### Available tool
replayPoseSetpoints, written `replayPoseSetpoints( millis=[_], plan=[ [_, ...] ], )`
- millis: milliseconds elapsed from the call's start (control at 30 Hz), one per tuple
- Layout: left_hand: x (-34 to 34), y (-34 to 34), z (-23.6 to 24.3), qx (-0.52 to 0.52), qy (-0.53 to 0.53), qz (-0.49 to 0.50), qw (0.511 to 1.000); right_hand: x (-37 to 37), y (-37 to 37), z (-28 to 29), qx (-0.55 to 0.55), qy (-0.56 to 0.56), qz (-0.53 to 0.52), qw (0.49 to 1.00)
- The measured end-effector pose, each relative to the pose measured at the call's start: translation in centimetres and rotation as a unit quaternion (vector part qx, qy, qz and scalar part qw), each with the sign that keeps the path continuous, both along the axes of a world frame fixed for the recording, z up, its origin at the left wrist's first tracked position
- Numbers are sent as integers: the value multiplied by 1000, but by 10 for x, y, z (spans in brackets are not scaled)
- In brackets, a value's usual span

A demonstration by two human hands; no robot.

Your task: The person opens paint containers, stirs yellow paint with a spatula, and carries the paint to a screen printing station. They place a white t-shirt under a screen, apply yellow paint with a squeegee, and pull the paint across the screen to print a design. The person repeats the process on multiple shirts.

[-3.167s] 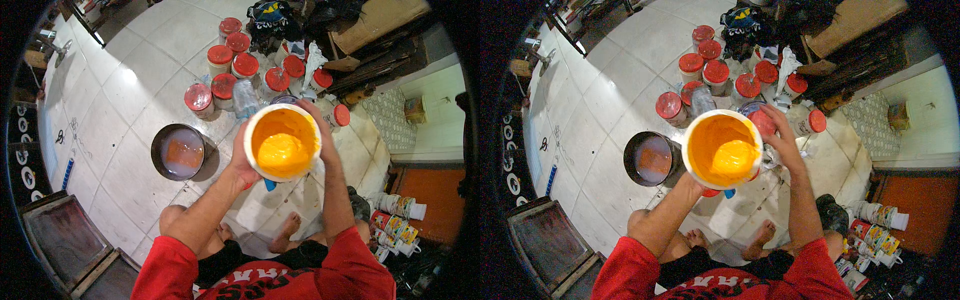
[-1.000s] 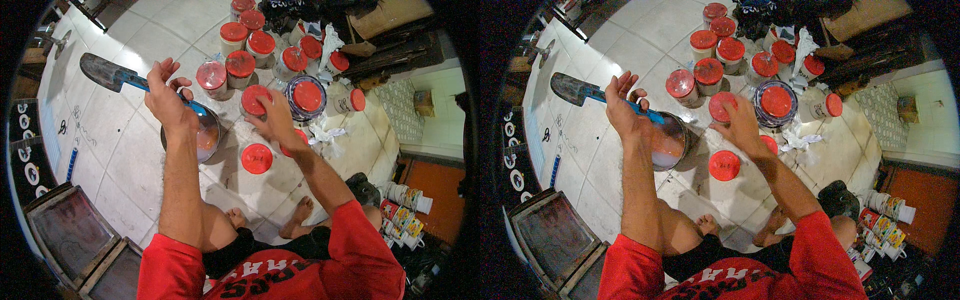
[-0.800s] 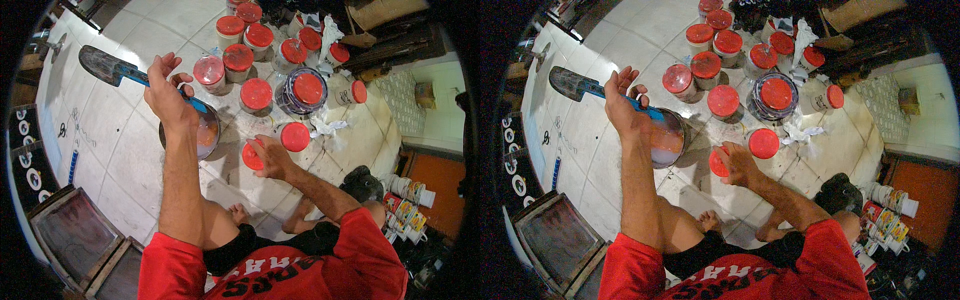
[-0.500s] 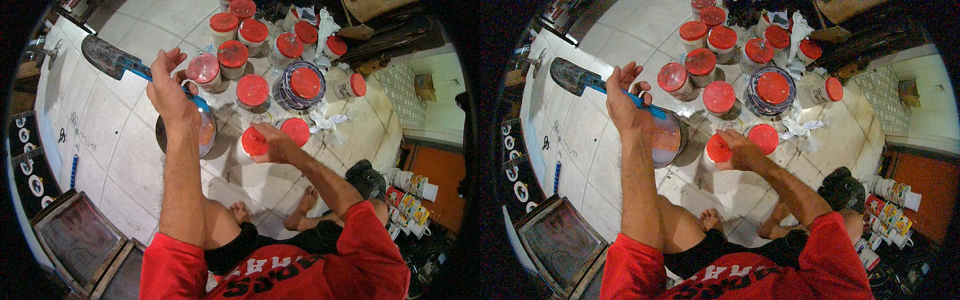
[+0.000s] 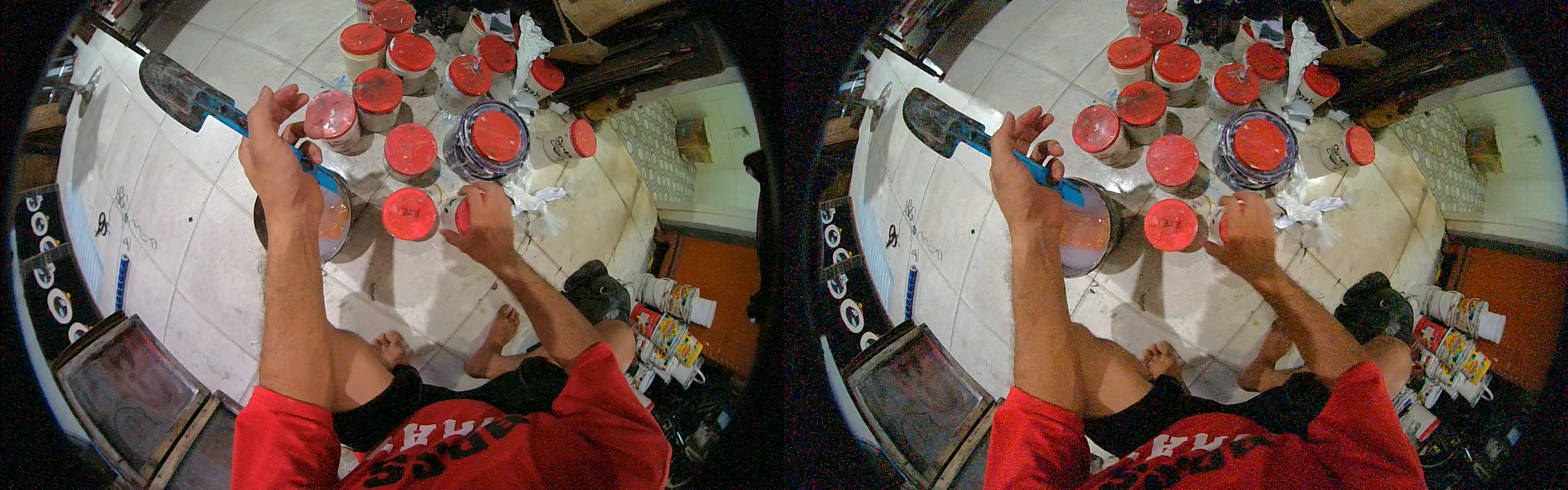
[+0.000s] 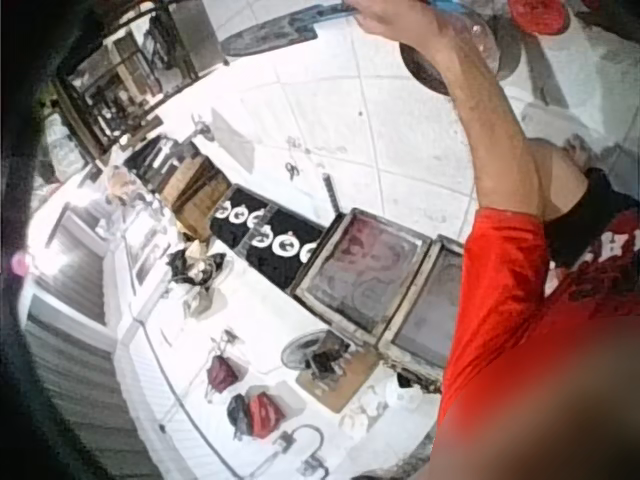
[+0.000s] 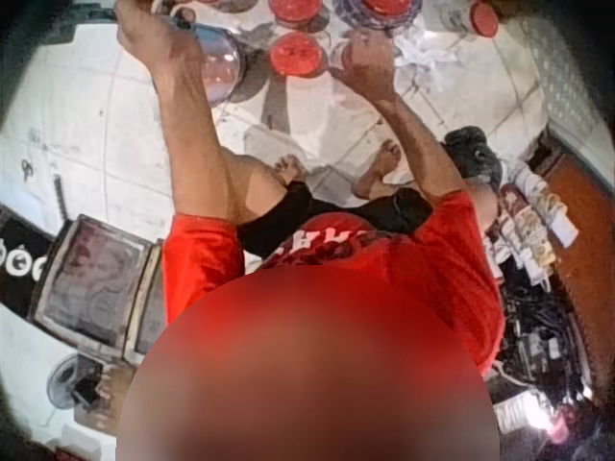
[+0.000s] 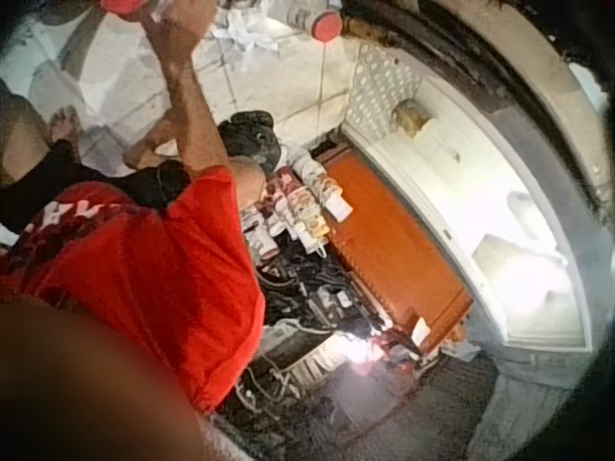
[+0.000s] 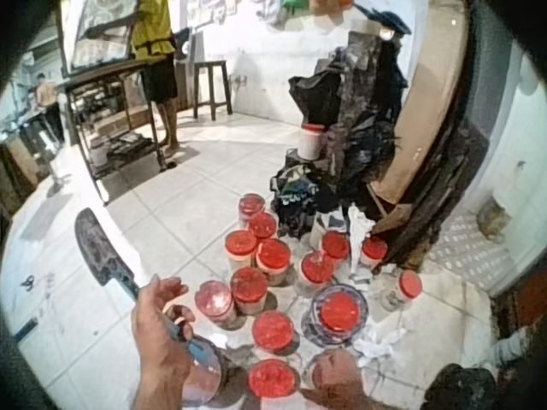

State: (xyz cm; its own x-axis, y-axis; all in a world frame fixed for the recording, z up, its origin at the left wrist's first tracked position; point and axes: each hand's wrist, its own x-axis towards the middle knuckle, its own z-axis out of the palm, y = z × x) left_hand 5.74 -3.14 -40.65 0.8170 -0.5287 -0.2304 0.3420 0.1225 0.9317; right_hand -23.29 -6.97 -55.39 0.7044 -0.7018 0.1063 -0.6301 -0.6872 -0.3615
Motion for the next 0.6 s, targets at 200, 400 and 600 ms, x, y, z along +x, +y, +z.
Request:
replayPoseSetpoints(
  millis=[200,400,600],
  plan=[
    [-9,-11,-1,-22,23,-6,999,-33,-28,-9,140,16,-108,984],
    [-15,-18,-4,-20,31,-29,999,-44,-34,-19,160,-29,-173,971],
    [4,-19,-8,-51,41,36,997,-19,-19,1,-68,-22,-121,990]
  ],
)
